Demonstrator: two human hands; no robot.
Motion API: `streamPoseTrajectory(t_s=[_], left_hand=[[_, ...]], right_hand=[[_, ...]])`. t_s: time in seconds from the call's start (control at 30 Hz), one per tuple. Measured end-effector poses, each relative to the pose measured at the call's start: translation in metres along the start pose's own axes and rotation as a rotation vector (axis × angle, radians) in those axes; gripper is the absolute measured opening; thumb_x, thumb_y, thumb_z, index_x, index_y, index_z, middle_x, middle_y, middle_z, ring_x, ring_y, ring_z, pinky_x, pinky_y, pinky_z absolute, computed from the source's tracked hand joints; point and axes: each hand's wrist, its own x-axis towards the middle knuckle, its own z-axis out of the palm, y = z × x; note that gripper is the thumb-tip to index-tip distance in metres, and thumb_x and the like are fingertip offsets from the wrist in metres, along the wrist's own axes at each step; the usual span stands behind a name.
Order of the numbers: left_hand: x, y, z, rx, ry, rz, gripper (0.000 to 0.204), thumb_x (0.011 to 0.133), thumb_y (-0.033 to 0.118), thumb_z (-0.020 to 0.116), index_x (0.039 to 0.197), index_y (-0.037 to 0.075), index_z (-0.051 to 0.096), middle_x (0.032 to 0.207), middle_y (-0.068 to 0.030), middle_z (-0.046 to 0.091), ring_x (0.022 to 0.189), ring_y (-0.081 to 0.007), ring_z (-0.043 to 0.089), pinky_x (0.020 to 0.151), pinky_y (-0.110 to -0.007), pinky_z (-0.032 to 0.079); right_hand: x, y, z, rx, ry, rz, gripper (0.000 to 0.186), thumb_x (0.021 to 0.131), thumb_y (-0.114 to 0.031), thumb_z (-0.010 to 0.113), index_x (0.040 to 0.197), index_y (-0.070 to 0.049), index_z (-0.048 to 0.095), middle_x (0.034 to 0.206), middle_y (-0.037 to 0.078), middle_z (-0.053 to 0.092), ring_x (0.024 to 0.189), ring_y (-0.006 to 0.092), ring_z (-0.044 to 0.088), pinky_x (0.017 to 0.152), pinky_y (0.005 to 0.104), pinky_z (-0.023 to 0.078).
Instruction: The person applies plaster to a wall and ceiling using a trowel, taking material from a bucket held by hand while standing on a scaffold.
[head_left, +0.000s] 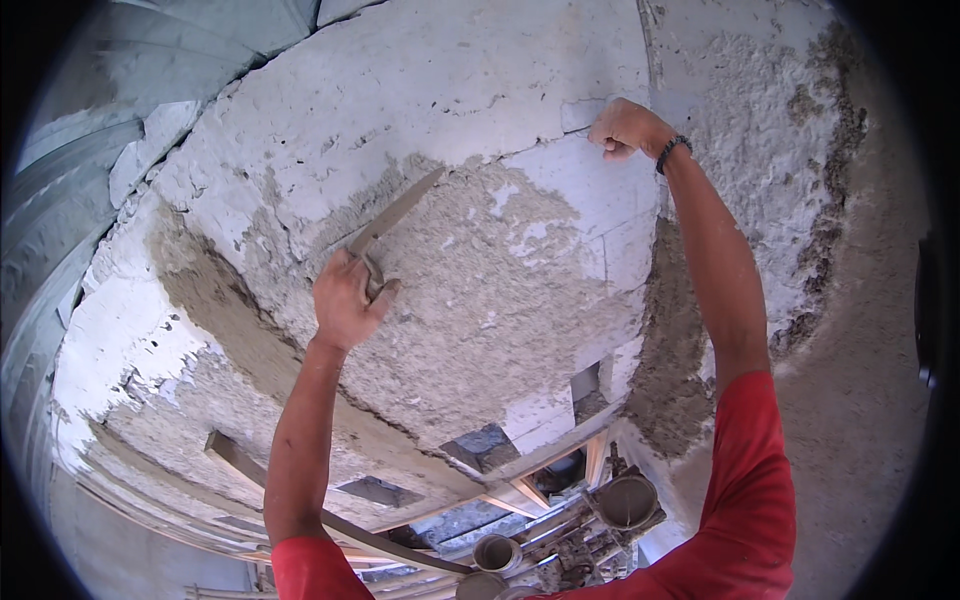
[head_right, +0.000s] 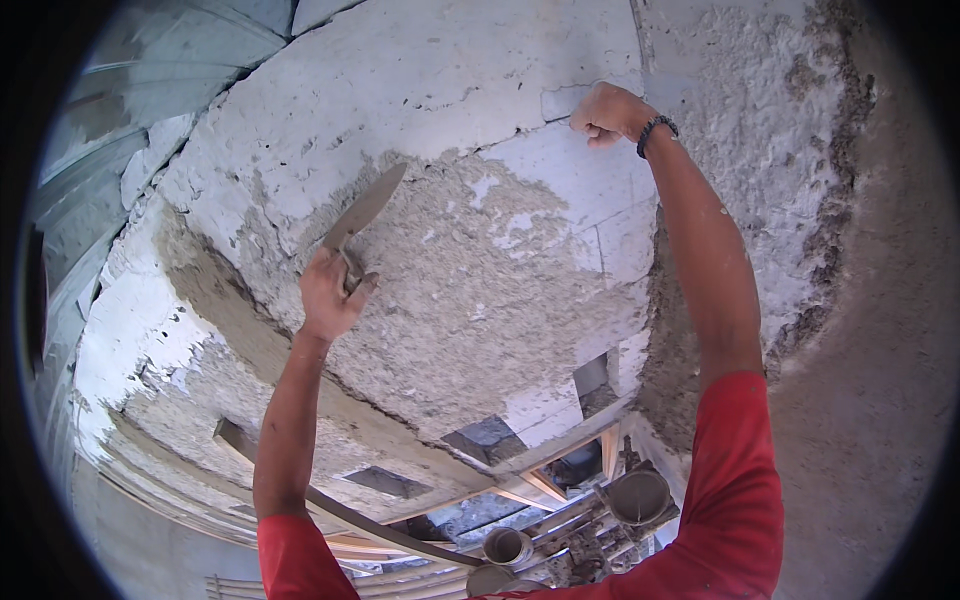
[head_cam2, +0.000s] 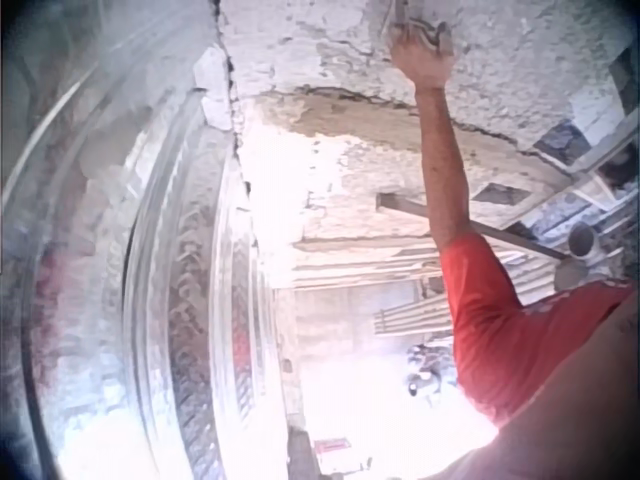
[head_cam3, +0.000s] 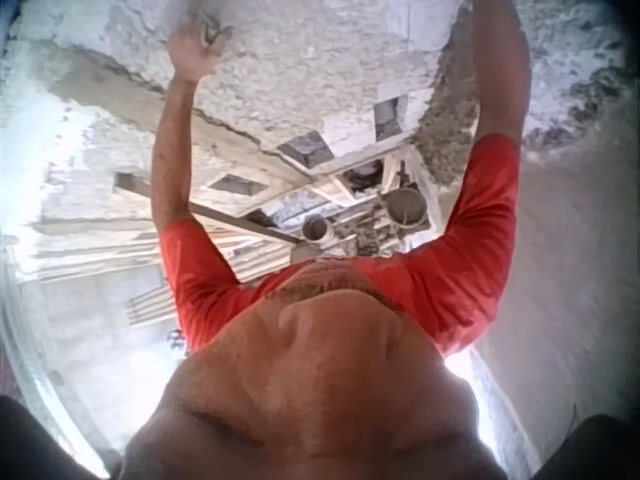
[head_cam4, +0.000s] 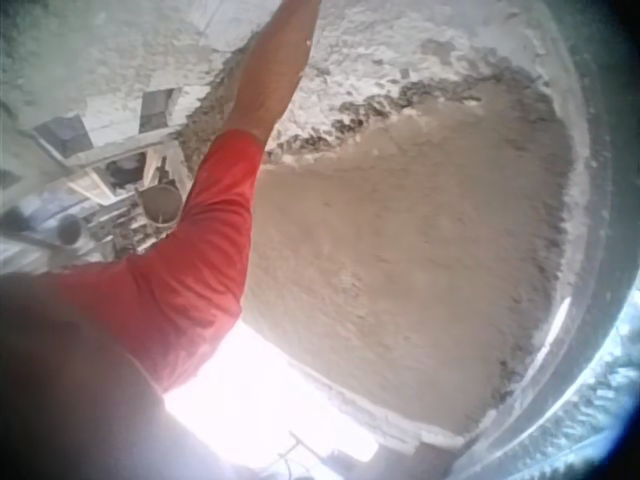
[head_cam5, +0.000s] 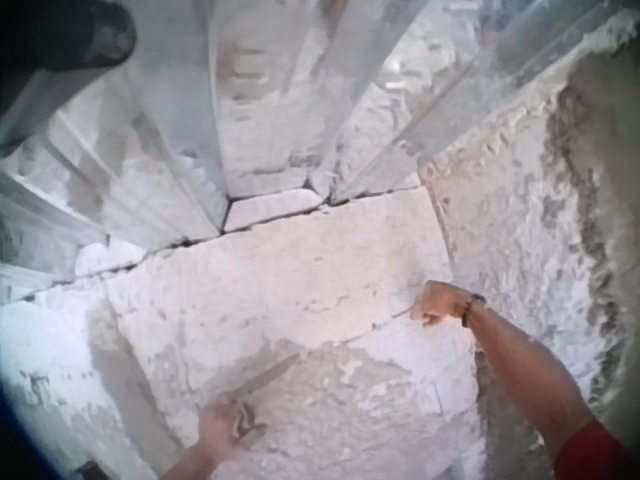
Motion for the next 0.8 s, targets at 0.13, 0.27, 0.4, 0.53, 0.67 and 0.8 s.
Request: streamPoseTrajectory(t_s=[0.13, 0.27, 0.4, 0.53, 0.67, 0.8], left_hand=[[-0.004, -0.004, -0.006, 0.018, -0.007, 0.019, 0.028, 0.071, 0.026, 0.078, 0.073, 0.006, 0.058, 0.074, -0.0133, 0.053, 0.074, -0.0343, 0.056, 0.064, -0.045, 0.045], [-0.003, -0.003, -0.005, -0.012, -0.035, 0.001, 0.027, 0.072, 0.026, 0.077, 0.079, 0.005, 0.061, 0.075, -0.0136, 0.056, 0.076, -0.0354, 0.056, 0.065, -0.045, 0.045], [-0.002, -0.004, -0.005, 0.004, -0.036, 0.025, 0.026, 0.072, 0.025, 0.077, 0.078, 0.006, 0.061, 0.075, -0.0134, 0.057, 0.076, -0.0353, 0.056, 0.065, -0.045, 0.045], [0.000, -0.002, -0.002, -0.001, 0.018, 0.031, 0.028, 0.070, 0.025, 0.079, 0.069, 0.008, 0.057, 0.067, -0.0094, 0.054, 0.073, -0.0304, 0.054, 0.062, -0.043, 0.045], [-0.002, -0.004, -0.004, 0.001, -0.029, 0.028, 0.025, 0.072, 0.024, 0.077, 0.075, 0.006, 0.060, 0.074, -0.0125, 0.057, 0.076, -0.0341, 0.056, 0.064, -0.045, 0.045], [0.000, -0.001, 0.000, -0.025, 0.036, 0.060, 0.027, 0.070, 0.023, 0.079, 0.070, 0.007, 0.057, 0.068, -0.0105, 0.053, 0.072, -0.0321, 0.053, 0.061, -0.044, 0.044]], right_hand=[[-0.010, -0.025, 0.017, 0.070, 0.028, 0.141, 0.024, 0.067, -0.011, 0.067, 0.055, -0.007, 0.046, 0.055, 0.000, 0.047, 0.055, 0.0154, 0.066, 0.047, 0.0242, 0.047], [-0.020, -0.040, 0.014, 0.098, 0.031, 0.179, 0.021, 0.068, -0.012, 0.066, 0.056, -0.007, 0.049, 0.056, 0.001, 0.050, 0.054, 0.0150, 0.064, 0.048, 0.0247, 0.048], [-0.022, -0.045, 0.013, 0.126, 0.026, 0.215, 0.021, 0.069, -0.014, 0.067, 0.057, -0.008, 0.051, 0.057, 0.000, 0.052, 0.053, 0.0150, 0.063, 0.049, 0.0253, 0.049], [-0.022, -0.045, 0.015, 0.110, 0.060, 0.229, 0.022, 0.069, -0.015, 0.068, 0.057, -0.008, 0.052, 0.058, 0.000, 0.052, 0.052, 0.0154, 0.062, 0.049, 0.0257, 0.050], [-0.012, -0.048, 0.019, 0.046, 0.037, 0.219, 0.020, 0.069, -0.015, 0.069, 0.059, -0.006, 0.055, 0.058, 0.001, 0.052, 0.052, 0.0157, 0.061, 0.052, 0.0265, 0.053], [-0.009, -0.040, 0.022, 0.107, 0.111, 0.161, 0.020, 0.073, -0.018, 0.071, 0.065, -0.003, 0.060, 0.059, 0.003, 0.056, 0.051, 0.0161, 0.061, 0.051, 0.0271, 0.053]])
